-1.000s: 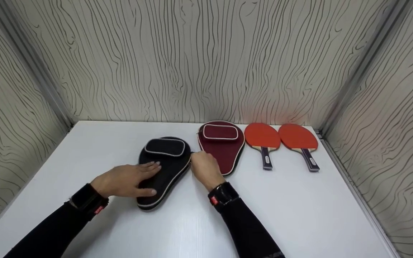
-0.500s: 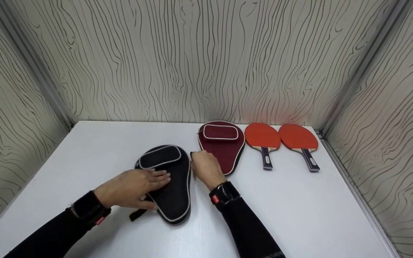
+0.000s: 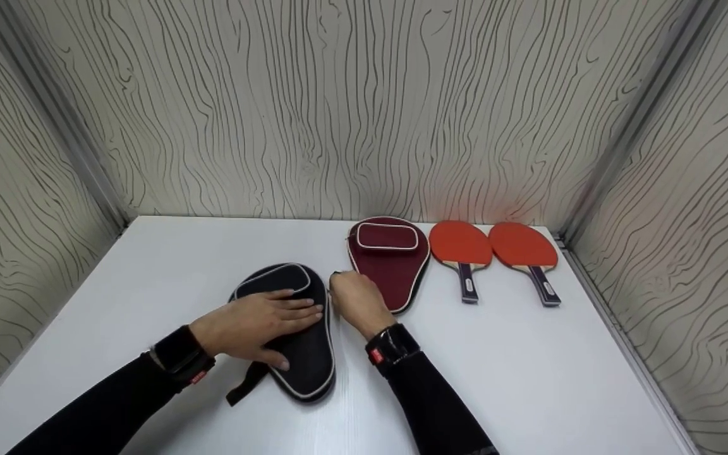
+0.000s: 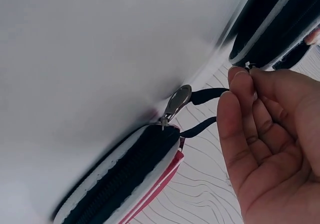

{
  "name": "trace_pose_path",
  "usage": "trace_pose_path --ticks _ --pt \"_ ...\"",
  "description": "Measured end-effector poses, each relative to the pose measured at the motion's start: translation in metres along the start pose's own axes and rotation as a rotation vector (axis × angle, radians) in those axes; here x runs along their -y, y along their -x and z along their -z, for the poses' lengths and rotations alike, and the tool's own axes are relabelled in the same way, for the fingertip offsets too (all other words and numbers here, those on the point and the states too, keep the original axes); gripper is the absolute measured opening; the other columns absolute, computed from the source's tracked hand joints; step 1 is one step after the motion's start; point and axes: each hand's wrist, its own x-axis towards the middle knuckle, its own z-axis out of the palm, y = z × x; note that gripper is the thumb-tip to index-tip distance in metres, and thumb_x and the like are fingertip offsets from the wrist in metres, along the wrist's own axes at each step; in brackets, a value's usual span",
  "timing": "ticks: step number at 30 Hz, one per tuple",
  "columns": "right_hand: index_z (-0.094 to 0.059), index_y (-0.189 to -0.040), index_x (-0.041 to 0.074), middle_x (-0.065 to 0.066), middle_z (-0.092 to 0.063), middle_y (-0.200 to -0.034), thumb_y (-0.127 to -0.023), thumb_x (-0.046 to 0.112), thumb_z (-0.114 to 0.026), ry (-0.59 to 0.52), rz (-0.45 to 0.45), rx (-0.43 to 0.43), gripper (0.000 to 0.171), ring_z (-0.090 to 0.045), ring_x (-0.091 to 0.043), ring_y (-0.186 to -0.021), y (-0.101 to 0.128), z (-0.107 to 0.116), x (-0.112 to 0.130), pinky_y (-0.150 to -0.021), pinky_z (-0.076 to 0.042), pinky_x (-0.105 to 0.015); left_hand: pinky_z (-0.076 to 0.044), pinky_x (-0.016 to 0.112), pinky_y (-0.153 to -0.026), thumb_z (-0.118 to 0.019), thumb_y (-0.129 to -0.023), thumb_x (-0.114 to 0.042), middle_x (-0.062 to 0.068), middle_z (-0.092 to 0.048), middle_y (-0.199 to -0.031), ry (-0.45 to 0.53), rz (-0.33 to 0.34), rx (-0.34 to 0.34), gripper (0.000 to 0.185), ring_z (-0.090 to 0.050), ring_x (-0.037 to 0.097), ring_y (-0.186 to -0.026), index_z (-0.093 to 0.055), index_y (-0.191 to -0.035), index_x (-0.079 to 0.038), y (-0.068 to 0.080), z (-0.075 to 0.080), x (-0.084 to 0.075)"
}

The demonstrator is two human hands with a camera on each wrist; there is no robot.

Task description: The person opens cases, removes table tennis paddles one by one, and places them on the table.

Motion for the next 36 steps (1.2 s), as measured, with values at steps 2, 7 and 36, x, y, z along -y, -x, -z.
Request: trace_pose_path --ticks 2,7,36 --pt "-0.078 -0.090 0.005 -0.015 -0.084 -0.091 -0.101 0.000 -0.079 0.002 0.004 0.009 0.013 -0.085 -0.042 -0.087 0.000 -0.001 0.000 -0.074 -0.068 -0.059 -0.030 0.041 -0.151 -0.059 -0.112 -0.078 -0.002 -0.039 -0.192 0.024 0.003 0.013 0.099 -0.040 0.018 -0.179 -0.034 -0.187 -0.019 -0.002 -0.003 0.001" --pt "-0.076 -0.087 0.005 -0.015 -0.083 -0.089 -0.100 0.000 -0.078 0.004 0.012 0.009 0.015 -0.084 -0.042 -0.085 0.001 -0.001 0.000 -0.073 -0.068 -0.059 -0.029 0.042 -0.151 -0.061 -0.112 -0.076 -0.001 -0.036 -0.194 0.102 0.012 0.009 0.099 -0.039 0.018 -0.180 -0.033 -0.187 -0.017 -0.004 -0.011 0.006" --pt "-0.080 -0.088 0.008 -0.009 -0.081 -0.086 -0.102 0.005 -0.084 0.013 0.076 0.092 0.015 -0.080 -0.031 -0.081 0.002 0.001 0.010 -0.074 -0.066 -0.053 -0.030 0.046 -0.150 -0.065 -0.113 -0.070 0.004 -0.035 -0.194 0.256 0.173 0.021 0.097 -0.038 0.023 -0.180 -0.035 -0.186 -0.013 -0.001 -0.023 0.041"
